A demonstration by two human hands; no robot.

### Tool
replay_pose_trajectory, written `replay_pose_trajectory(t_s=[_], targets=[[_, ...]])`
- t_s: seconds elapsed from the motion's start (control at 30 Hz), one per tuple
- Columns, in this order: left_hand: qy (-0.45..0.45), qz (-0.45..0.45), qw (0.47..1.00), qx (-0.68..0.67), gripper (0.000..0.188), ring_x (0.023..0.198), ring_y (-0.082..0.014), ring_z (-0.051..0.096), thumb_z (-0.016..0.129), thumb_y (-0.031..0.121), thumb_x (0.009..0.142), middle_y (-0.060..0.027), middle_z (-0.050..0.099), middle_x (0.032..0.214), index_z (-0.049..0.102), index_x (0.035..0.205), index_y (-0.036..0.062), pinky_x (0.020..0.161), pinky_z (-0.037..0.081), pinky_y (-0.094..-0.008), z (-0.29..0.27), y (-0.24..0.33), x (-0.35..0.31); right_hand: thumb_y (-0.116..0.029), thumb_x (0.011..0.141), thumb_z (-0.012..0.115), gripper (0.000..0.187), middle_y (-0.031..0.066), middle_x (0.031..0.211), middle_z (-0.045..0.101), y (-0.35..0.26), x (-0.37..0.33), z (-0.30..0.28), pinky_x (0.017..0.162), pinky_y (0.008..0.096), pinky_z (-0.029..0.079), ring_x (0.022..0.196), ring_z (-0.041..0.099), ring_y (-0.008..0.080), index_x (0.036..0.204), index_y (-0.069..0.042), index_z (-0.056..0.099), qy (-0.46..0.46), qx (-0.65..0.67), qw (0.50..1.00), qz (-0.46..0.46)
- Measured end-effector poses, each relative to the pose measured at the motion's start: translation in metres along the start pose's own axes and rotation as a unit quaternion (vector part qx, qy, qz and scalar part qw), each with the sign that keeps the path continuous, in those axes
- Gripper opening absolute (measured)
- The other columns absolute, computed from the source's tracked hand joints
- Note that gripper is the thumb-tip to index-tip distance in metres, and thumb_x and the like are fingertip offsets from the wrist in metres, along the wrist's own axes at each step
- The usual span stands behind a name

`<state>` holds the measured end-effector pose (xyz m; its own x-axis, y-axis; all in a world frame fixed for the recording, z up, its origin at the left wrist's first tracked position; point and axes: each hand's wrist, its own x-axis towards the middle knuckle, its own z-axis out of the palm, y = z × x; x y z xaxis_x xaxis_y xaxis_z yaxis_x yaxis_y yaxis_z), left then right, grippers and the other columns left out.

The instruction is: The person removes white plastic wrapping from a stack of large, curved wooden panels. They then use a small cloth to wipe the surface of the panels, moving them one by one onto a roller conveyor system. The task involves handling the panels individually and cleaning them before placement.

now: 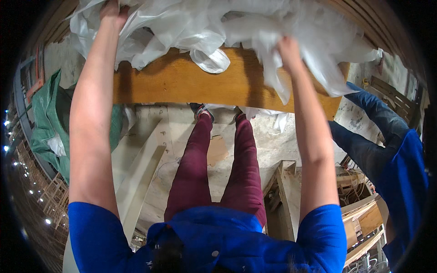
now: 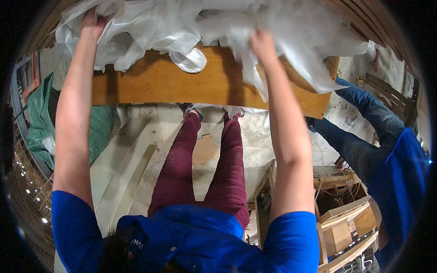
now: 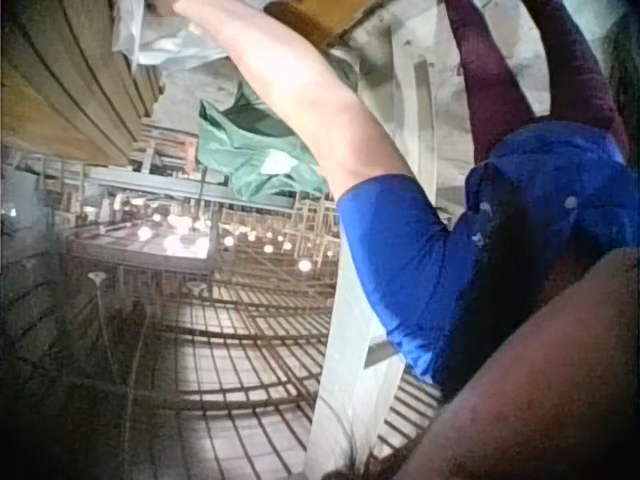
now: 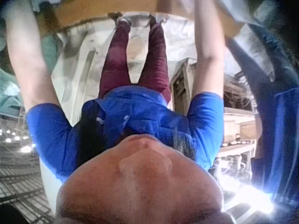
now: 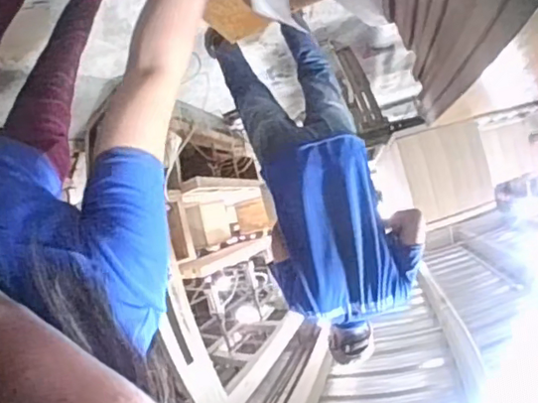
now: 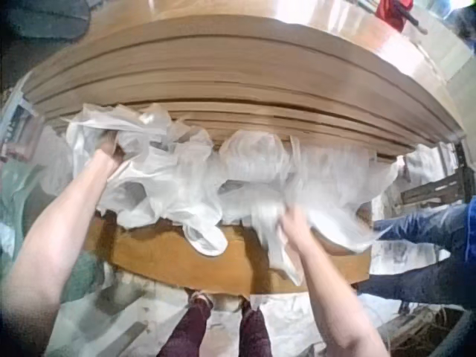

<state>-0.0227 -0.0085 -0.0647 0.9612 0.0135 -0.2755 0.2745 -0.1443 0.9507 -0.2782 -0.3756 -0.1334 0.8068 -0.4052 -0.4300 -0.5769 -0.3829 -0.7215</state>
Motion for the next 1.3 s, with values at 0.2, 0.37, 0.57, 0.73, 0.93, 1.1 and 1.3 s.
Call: replay_pose_trajectory(t_s=[0.2,0.37,0.57,0.73,0.93,1.1,1.3], targets=[[-0.046,0.209,0.903,0.373,0.055,0.102,-0.0333,0.054,0.057,0.036,0.081,-0.0204,0.051,0.119,0.044,0.121,-0.0003,0.083,0.044,-0.0401,-0.057,-0.060,-0.038,-0.017,0.084,0.049,0.022,0.0065,0.074,0.057,-0.066,0.058,-0.047,0.059,0.0353,0.043,0.066,0.053,0.0192,0.097,0.000,0.055,0.028,0.311,0.949,-0.039],[-0.007,0.197,0.912,0.360,0.046,0.108,-0.0236,0.052,0.054,0.026,0.087,-0.0179,0.055,0.115,0.042,0.124,0.0008,0.091,0.039,-0.0316,-0.072,-0.060,-0.152,-0.026,0.087,0.055,0.034,0.0078,0.098,0.060,0.019,-0.058,-0.046,0.077,0.0280,0.048,0.086,0.058,0.0163,0.109,0.000,0.056,0.142,0.244,0.957,0.067],[0.324,0.007,0.870,0.373,0.026,0.098,-0.0265,0.051,0.052,0.013,0.084,-0.0151,0.054,0.102,0.049,0.104,-0.0022,0.086,0.039,-0.0351,-0.245,-0.165,-0.184,-0.019,0.083,0.058,0.031,0.0143,0.097,0.061,0.193,-0.142,-0.134,0.081,0.0292,0.044,0.088,0.057,0.0211,0.101,0.006,0.057,0.380,-0.038,0.923,0.051],[0.192,0.044,0.819,0.539,0.039,0.105,-0.0370,0.046,0.054,0.021,0.080,-0.0233,0.052,0.108,0.048,0.109,-0.0048,0.090,0.035,-0.0430,-0.261,-0.204,-0.091,-0.050,0.087,0.042,0.059,0.0114,0.100,0.062,0.217,-0.206,-0.220,0.080,0.0309,0.042,0.091,0.057,0.0232,0.110,0.003,0.055,0.251,-0.178,0.920,0.242],[0.306,0.030,0.901,0.306,0.056,0.107,-0.0290,0.046,0.061,0.024,0.079,-0.0206,0.046,0.120,0.040,0.121,-0.0062,0.085,0.040,-0.0359,-0.276,-0.187,-0.123,-0.058,0.084,0.038,0.065,0.0062,0.095,0.060,0.267,-0.146,-0.147,0.051,0.0296,0.040,0.069,0.054,0.0152,0.109,-0.001,0.056,0.303,-0.087,0.858,0.405],[0.315,-0.357,0.869,-0.138,0.059,0.103,-0.0260,0.050,0.048,0.051,0.085,-0.0092,0.046,0.120,0.035,0.127,0.0116,0.084,0.043,-0.0500,-0.208,-0.221,-0.189,-0.052,0.083,0.042,0.055,0.0055,0.093,0.060,0.273,-0.144,-0.179,0.053,0.0314,0.039,0.074,0.052,0.0167,0.110,-0.006,0.056,0.262,-0.084,0.885,0.376],[0.259,-0.378,0.867,-0.194,0.054,0.106,-0.0275,0.050,0.043,0.048,0.089,-0.0116,0.048,0.120,0.038,0.124,0.0072,0.087,0.043,-0.0475,-0.179,-0.191,-0.196,-0.070,0.072,0.046,0.071,0.0020,0.092,0.056,0.267,-0.151,-0.134,0.066,0.0345,0.038,0.079,0.051,0.0164,0.108,-0.009,0.054,0.229,0.019,0.844,0.484]])
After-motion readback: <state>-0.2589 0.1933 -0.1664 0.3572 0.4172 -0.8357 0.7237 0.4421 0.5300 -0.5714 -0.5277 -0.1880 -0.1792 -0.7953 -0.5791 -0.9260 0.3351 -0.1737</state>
